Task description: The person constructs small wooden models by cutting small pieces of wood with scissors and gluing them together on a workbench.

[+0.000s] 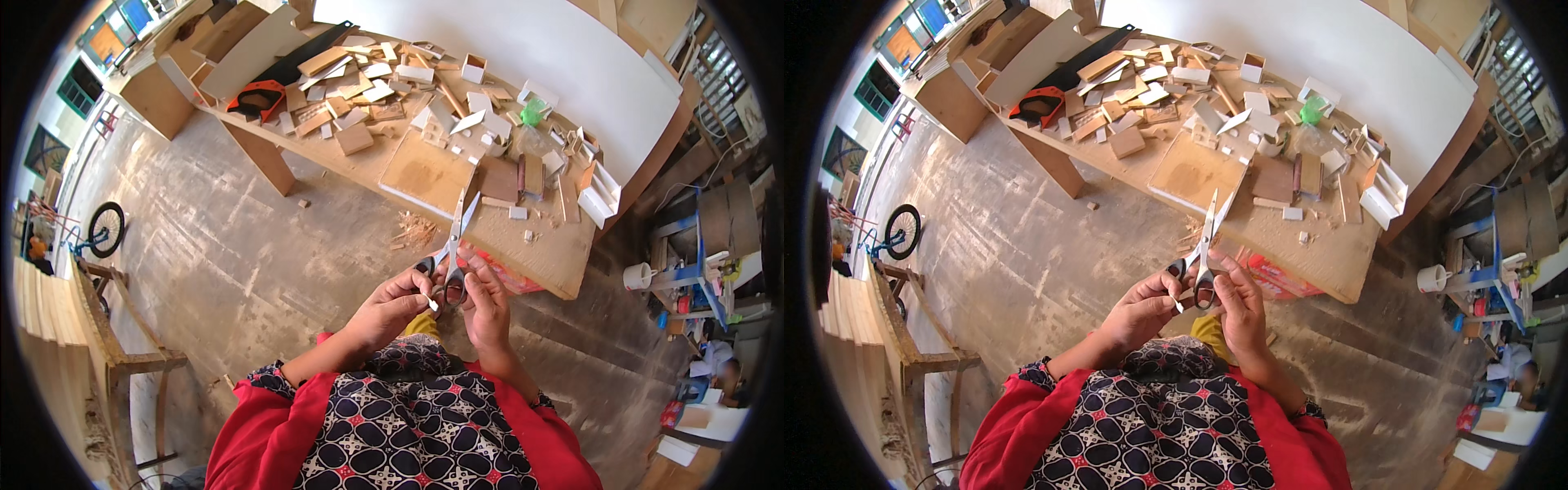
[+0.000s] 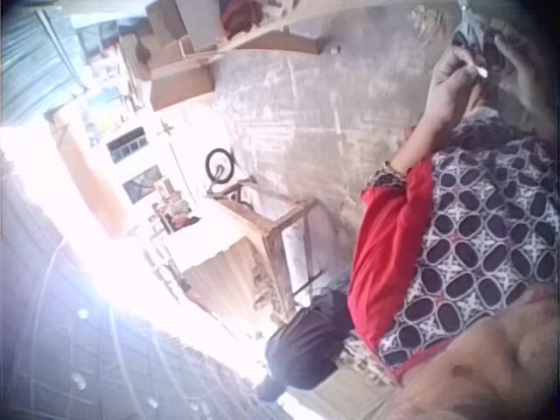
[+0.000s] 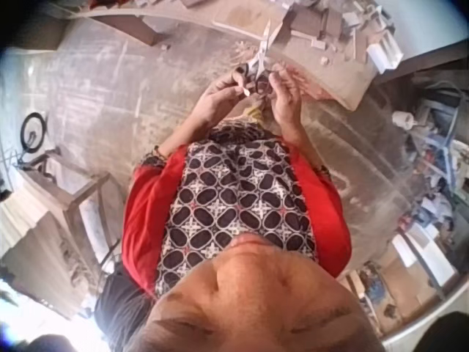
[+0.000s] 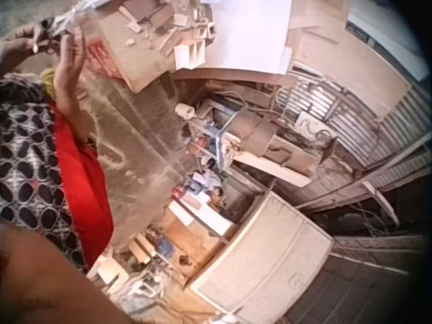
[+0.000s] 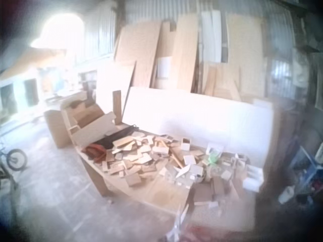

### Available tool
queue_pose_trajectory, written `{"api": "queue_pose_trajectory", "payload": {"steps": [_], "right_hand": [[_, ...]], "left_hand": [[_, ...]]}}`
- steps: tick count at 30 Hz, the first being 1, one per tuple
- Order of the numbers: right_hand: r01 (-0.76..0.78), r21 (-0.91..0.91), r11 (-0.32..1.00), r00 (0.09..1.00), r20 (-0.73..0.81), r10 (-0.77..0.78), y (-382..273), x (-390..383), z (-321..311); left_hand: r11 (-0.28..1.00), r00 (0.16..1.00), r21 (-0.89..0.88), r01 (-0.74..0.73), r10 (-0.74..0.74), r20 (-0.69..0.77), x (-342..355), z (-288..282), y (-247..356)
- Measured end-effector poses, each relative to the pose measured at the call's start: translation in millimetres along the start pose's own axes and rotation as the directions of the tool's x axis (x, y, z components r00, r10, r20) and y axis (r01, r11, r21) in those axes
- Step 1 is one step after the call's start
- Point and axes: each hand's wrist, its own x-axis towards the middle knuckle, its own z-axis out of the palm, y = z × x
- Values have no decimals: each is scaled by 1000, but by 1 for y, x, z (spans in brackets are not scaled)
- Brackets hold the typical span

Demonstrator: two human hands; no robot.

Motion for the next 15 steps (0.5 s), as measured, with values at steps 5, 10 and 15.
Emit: {"api": "queue_pose_trajectory", "payload": {"steps": [5,10,15], "right_hand": [[-141,257,956,987,111,115,13,-26,26],[-186,249,951,979,126,158,29,-44,36],[-230,89,969,961,180,212,28,-46,40]], "left_hand": [[995,1000,94,-25,24,20,-37,-4,4],[993,999,117,16,-20,32,-63,-13,5],[954,999,301,14,-27,39,-76,-12,12]]}}
